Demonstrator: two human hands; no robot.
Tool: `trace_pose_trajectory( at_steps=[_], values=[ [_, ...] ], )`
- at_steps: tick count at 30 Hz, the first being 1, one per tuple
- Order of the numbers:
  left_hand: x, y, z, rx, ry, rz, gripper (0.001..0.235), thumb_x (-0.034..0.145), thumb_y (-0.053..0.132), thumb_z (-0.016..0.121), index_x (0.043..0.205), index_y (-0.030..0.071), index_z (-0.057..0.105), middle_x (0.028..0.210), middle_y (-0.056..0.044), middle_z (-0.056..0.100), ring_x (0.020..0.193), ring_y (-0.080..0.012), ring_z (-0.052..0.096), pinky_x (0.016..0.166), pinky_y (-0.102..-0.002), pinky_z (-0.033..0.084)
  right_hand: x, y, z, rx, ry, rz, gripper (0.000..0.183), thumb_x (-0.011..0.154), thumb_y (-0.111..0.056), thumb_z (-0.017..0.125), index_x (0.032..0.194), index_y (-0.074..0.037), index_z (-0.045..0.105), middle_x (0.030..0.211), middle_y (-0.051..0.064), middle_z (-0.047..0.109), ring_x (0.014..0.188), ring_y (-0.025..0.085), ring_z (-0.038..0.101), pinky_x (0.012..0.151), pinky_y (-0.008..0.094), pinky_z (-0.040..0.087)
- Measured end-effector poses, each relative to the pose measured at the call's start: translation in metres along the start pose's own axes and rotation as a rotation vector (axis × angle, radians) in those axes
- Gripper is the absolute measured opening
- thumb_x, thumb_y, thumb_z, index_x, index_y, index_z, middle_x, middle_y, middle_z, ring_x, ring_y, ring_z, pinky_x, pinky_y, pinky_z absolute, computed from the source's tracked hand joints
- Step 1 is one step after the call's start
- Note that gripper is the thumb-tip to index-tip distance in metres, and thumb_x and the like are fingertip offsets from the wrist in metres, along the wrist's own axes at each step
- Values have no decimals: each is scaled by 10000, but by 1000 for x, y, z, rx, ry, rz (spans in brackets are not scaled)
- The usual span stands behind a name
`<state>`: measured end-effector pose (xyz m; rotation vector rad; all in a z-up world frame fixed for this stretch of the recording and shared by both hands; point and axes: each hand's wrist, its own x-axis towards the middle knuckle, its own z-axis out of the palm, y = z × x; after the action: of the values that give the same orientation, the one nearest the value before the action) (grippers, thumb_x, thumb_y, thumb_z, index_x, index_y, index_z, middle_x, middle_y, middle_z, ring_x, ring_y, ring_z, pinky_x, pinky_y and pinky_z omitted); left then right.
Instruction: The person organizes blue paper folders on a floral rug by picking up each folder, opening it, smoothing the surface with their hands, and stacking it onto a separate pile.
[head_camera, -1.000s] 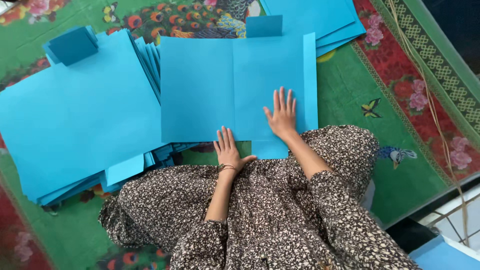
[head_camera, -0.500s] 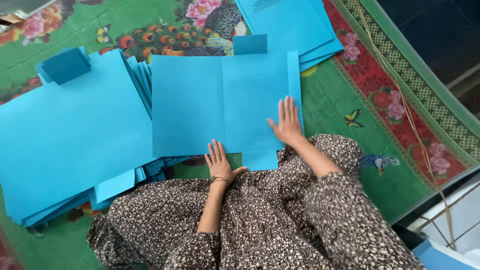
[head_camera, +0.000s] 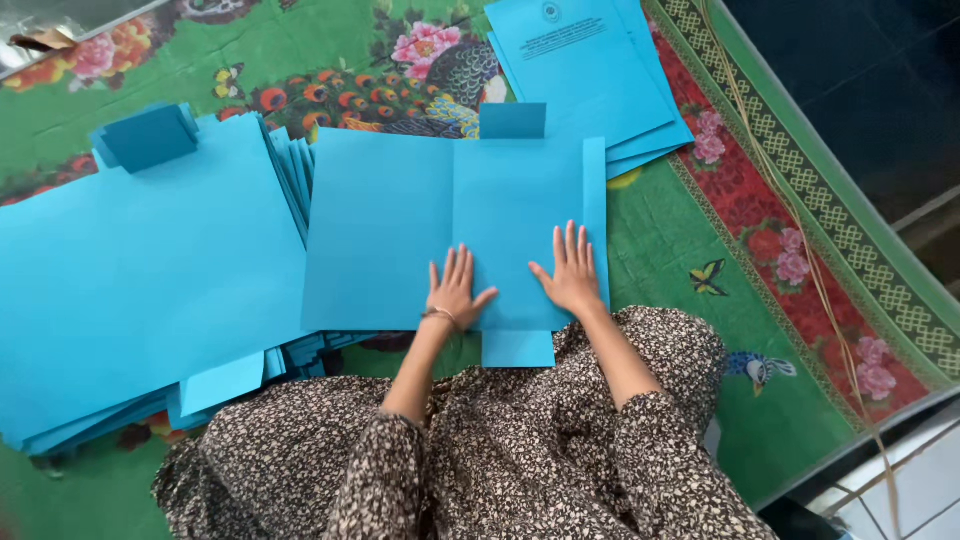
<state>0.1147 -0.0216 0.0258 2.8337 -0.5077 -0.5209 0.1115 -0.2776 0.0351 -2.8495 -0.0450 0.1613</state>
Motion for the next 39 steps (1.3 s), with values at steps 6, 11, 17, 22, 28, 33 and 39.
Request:
trace_pose_trajectory(
  at_steps=[6, 11, 17, 22, 28, 33, 39],
  values=[
    [72, -73, -9, 71, -5, -151, 936, 983, 835, 117, 1666, 194, 99, 1745, -1, 20, 1609, -236, -16, 1272, -650, -37, -2, 11, -21, 112, -58, 74, 861, 984, -602, 544, 1658, -170, 226, 1725, 189, 82, 1583, 405, 90, 1228, 678, 129],
    [-3, -45, -12, 69, -20, -100, 931, 982, 812, 164, 1663, 180, 104, 1748, -14, 20, 1609, -248, 7, 1281, -626, 39, 3, 30, -18, 322, 186, 234, 815, 917, -327, 718, 1595, -72, 346, 1671, 288, 128, 1513, 492, 238, 1217, 628, 266],
    [-109, 4, 4, 39, -114, -59, 869, 993, 774, 168, 1658, 216, 135, 1742, 23, 50, 1600, -242, 5, 1267, -620, 34, 19, 138, 69, 337, 240, 496, 805, 841, -383, 795, 1519, -158, 424, 1201, 122, 647, 1191, 372, 605, 1016, 541, 480],
    [-133, 0, 12, -143, -245, -97, 814, 1002, 754, 68, 1630, 275, 267, 1713, 113, 173, 1598, -180, 8, 1254, -628, -34, 16, 117, 38, 368, 197, 458, 329, 978, -421, 676, 1291, -319, 667, 1171, 4, 740, 1143, 263, 686, 947, 440, 550],
    [-130, -3, 26, -1625, 582, -740, 483, 1115, 418, 408, 1283, 58, 682, 1197, -208, 743, 1076, -363, 733, 905, -503, 609, 26, 153, 46, 1413, 239, 331, 388, 1048, -144, 630, 1434, -164, 601, 1149, 183, 716, 956, 254, 733, 805, 425, 619],
    [-95, 19, 61, -1545, 565, -772, 959, 908, 436, 809, 1577, 50, 239, 1464, -225, 515, 1048, -349, 731, 873, -387, 654, 11, 156, -22, 1518, 263, 281, 366, 1029, -172, 680, 1393, -195, 646, 1102, 189, 729, 897, 222, 754, 778, 410, 639],
    [-75, 18, 17, -2003, 721, -651, 1051, 857, 78, 856, 1596, 81, 110, 1239, -255, 577, 986, -364, 728, 883, -506, 632, -47, 73, -137, 1533, 349, 184, 357, 1058, -209, 632, 1414, -234, 633, 1214, 156, 706, 1009, 233, 737, 915, 458, 617]
  ],
)
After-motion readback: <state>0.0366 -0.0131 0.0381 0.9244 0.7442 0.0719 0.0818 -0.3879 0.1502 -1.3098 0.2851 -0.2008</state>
